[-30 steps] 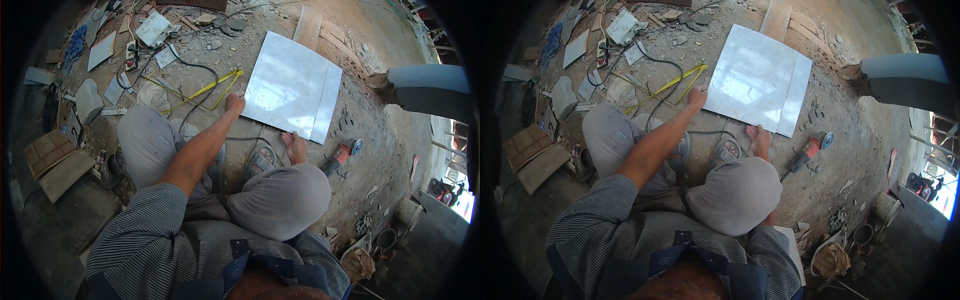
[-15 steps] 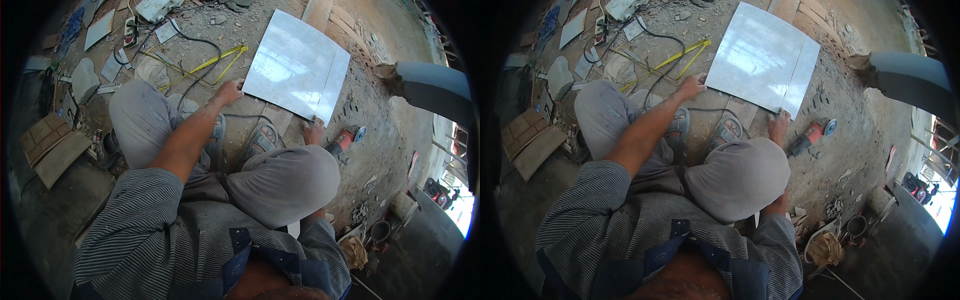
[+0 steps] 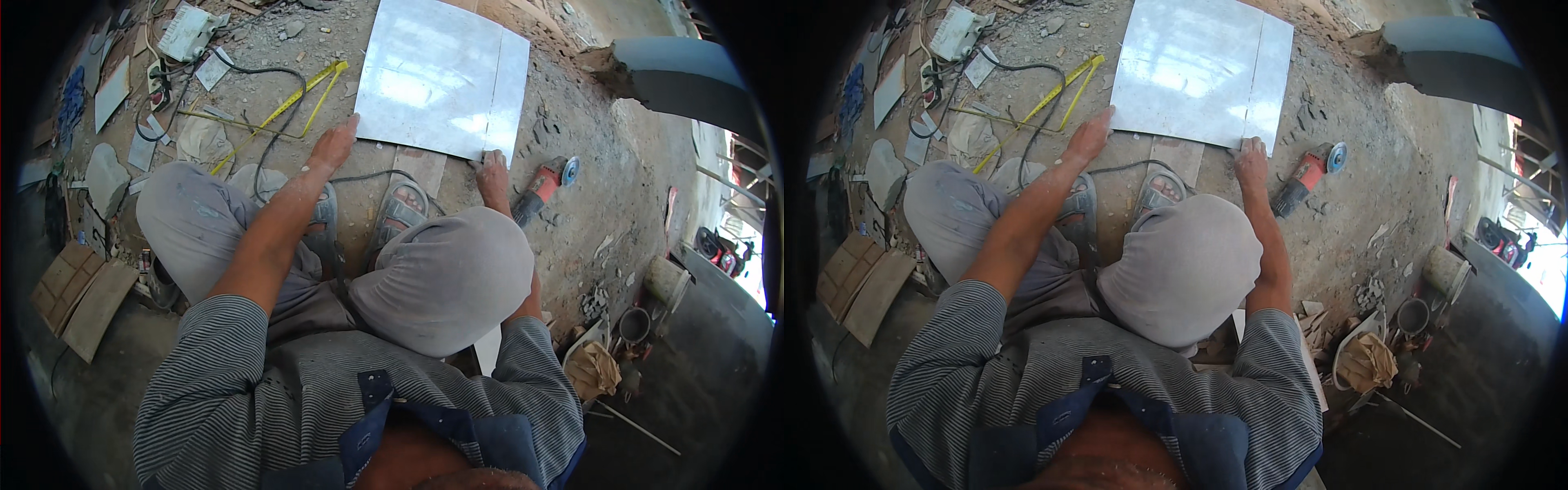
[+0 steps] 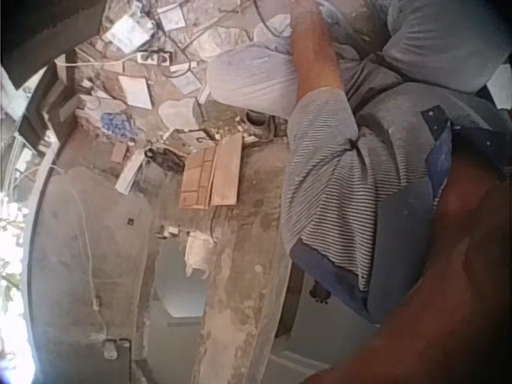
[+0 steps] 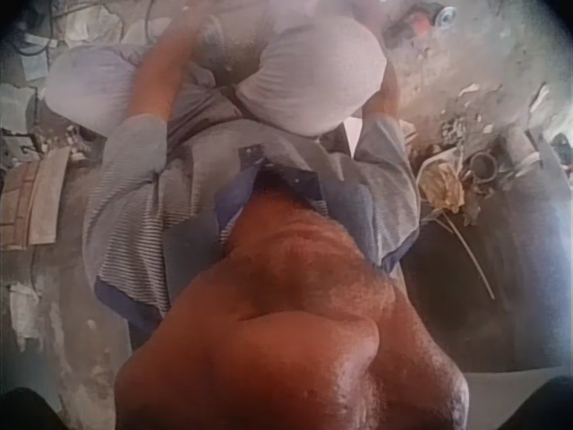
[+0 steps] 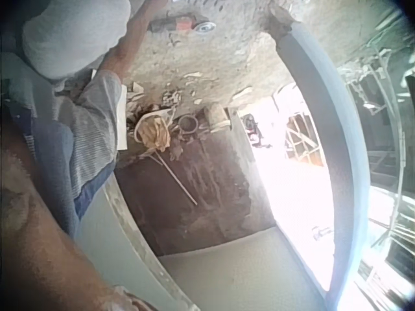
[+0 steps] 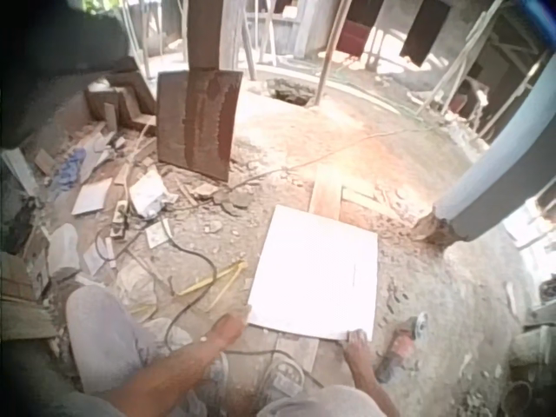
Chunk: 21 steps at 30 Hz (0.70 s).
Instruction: The person cuts a tile using an angle grinder and then handles several tile pieces.
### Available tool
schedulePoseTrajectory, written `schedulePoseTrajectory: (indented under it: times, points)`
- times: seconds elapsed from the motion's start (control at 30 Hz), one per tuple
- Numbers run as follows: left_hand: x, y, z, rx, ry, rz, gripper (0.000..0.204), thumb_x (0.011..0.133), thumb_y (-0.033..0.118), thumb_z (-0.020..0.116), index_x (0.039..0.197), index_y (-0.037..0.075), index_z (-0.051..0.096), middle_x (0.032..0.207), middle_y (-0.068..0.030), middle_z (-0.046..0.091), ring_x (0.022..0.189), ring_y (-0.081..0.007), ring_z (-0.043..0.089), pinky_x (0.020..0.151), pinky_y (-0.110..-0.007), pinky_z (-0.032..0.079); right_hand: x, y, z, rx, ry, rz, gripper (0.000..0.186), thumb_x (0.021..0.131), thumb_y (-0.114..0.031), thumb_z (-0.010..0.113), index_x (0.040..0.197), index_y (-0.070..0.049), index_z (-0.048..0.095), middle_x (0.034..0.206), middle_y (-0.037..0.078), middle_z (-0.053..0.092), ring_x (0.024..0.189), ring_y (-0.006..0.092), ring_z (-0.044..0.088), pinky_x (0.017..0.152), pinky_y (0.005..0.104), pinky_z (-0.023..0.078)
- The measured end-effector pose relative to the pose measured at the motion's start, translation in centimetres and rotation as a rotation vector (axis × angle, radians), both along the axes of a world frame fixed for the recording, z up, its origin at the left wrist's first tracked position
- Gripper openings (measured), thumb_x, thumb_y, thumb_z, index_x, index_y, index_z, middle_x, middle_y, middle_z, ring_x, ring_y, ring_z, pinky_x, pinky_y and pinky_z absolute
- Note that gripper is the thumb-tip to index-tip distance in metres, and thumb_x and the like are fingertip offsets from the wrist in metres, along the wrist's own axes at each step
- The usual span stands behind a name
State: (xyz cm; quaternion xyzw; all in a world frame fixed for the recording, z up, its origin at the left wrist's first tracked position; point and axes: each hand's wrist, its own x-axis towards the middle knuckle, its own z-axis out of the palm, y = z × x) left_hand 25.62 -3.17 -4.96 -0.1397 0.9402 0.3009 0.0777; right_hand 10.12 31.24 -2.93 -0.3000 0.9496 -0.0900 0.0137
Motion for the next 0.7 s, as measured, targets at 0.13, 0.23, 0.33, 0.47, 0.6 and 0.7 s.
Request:
schedulePoseTrajectory:
  times: [0.13,0.23,0.33,0.47,0.6,0.7]
  points:
    - [-0.3,-0.1,0.4,0.018,-0.036,0.028,0.045,0.087,-0.001,0.043,0.132,0.007,0.041,0.105,-0.0251,0.063,0.093,-0.0417,0.063,0.08,-0.051,0.05,-0.2,0.0,-0.1,-0.019,-0.002,0.006,0.035,0.074,-0.026,0.074,0.089,0.002,0.058,0.094,0.02,0.056,0.091,0.0386,0.055,0.078,0.0455,0.046]
    - [-0.3,-0.2,1.2,0.039,-0.044,0.056,0.047,0.086,-0.002,0.044,0.133,0.008,0.042,0.107,-0.0265,0.062,0.097,-0.0428,0.061,0.084,-0.05,0.049,-0.3,-0.3,0.0,-0.028,-0.005,0.015,0.036,0.074,-0.027,0.074,0.089,0.002,0.058,0.093,0.02,0.056,0.089,0.0387,0.055,0.077,0.0456,0.046]
    - [-0.5,0.0,1.4,0.072,-0.07,0.077,0.047,0.086,0.0,0.048,0.132,0.008,0.043,0.107,-0.0289,0.061,0.1,-0.0444,0.059,0.085,-0.049,0.047,-0.5,-0.1,0.1,-0.024,-0.014,0.016,0.037,0.074,-0.028,0.074,0.088,0.002,0.057,0.092,0.02,0.057,0.089,0.0383,0.056,0.076,0.0457,0.047]
    - [-1.0,-0.1,1.0,0.087,-0.143,0.126,0.047,0.086,0.004,0.057,0.13,0.006,0.043,0.102,-0.0301,0.062,0.098,-0.0448,0.06,0.083,-0.05,0.047,-0.8,-0.3,0.5,-0.003,-0.027,0.018,0.037,0.075,-0.029,0.074,0.088,0.001,0.058,0.091,0.02,0.058,0.088,0.0381,0.057,0.073,0.0457,0.048]
    - [-1.2,-0.1,0.5,0.097,-0.124,0.157,0.046,0.084,0.007,0.063,0.127,0.006,0.045,0.098,-0.0296,0.063,0.097,-0.0452,0.06,0.082,-0.05,0.047,-1.0,-0.4,0.8,0.027,-0.067,0.012,0.037,0.076,-0.029,0.073,0.09,0.002,0.058,0.091,0.02,0.058,0.087,0.0385,0.058,0.072,0.0459,0.049]
    - [-1.0,0.2,-0.4,0.101,-0.126,0.209,0.048,0.081,0.009,0.067,0.124,0.006,0.045,0.096,-0.0286,0.064,0.096,-0.0457,0.06,0.082,-0.051,0.047,-0.6,-0.6,0.8,0.029,-0.089,-0.026,0.037,0.076,-0.029,0.073,0.09,0.002,0.059,0.092,0.02,0.058,0.088,0.0387,0.058,0.073,0.0459,0.049]
